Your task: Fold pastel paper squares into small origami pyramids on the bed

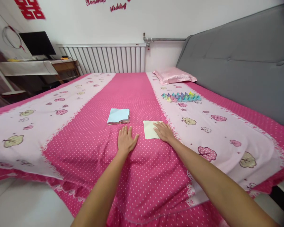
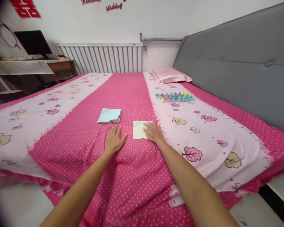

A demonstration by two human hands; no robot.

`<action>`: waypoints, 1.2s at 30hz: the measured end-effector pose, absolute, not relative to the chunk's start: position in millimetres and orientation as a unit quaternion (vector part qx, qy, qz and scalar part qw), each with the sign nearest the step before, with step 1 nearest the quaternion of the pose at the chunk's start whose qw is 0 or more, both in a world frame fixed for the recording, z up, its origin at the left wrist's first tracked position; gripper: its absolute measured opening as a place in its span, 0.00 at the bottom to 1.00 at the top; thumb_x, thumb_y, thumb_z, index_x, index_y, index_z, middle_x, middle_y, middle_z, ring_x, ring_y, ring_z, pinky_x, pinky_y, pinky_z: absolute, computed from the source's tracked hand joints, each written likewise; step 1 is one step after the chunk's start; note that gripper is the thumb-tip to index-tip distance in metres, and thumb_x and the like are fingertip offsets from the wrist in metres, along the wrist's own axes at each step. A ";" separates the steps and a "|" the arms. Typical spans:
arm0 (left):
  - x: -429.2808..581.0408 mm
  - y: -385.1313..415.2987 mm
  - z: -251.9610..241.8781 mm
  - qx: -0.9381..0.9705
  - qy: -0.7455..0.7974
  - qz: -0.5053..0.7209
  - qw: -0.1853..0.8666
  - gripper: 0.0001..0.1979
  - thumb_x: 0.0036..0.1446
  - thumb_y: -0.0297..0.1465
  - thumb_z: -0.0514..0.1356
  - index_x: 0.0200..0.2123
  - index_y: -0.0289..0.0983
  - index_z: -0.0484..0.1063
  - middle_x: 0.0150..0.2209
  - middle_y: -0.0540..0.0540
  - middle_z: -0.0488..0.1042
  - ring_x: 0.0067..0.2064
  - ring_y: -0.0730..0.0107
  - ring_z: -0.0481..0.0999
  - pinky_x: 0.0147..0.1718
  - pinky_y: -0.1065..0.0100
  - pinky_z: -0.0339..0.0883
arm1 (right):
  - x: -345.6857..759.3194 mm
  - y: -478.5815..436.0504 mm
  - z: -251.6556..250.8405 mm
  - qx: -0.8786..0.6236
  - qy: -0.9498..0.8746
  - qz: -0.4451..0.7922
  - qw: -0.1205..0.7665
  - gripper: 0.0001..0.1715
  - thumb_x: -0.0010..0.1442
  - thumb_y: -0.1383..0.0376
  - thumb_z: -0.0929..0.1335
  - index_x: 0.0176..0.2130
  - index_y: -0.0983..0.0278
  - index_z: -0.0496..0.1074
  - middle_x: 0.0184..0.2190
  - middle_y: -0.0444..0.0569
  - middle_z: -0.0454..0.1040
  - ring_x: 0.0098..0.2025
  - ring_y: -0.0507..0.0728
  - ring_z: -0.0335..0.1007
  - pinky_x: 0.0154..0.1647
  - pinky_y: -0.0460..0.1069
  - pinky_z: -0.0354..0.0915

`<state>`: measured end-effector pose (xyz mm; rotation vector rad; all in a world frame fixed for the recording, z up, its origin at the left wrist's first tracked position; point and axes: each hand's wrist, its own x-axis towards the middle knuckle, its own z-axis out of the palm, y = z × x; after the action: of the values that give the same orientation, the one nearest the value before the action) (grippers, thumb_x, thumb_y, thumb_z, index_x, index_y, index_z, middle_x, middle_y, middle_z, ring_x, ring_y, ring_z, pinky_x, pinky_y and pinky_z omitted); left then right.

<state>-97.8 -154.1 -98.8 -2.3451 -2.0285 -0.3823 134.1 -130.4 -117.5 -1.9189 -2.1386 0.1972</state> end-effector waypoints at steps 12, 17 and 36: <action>-254.0 -144.0 -78.5 -0.576 -0.812 -0.085 0.049 0.39 0.54 0.55 0.36 0.62 0.38 0.50 0.64 0.36 0.46 0.64 0.48 0.44 0.59 0.50 0.37 | 133.5 -131.6 -115.9 -0.659 -0.738 0.068 0.128 0.30 0.65 0.52 0.49 0.62 0.56 0.52 0.64 0.48 0.50 0.65 0.60 0.41 0.62 0.59 0.38; -324.0 -157.0 -75.8 -0.518 -0.847 -0.109 0.051 0.39 0.53 0.54 0.39 0.62 0.36 0.51 0.65 0.34 0.44 0.64 0.44 0.42 0.59 0.49 0.38 | 130.9 -132.3 -113.6 -0.658 -0.739 0.066 0.132 0.29 0.65 0.53 0.50 0.61 0.57 0.53 0.64 0.48 0.51 0.65 0.60 0.42 0.62 0.58 0.39; -337.1 -208.6 -95.8 -0.487 -0.856 -0.158 0.078 0.38 0.54 0.47 0.40 0.63 0.31 0.46 0.64 0.28 0.40 0.64 0.41 0.41 0.57 0.47 0.43 | 126.7 -131.3 -111.1 -0.655 -0.731 0.096 0.166 0.30 0.64 0.52 0.51 0.61 0.58 0.53 0.64 0.49 0.51 0.65 0.61 0.40 0.63 0.59 0.36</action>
<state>-337.1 -208.6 -95.8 -1.4574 -2.5619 -0.4720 126.7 -131.3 -111.1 -1.8660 -2.0804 0.2733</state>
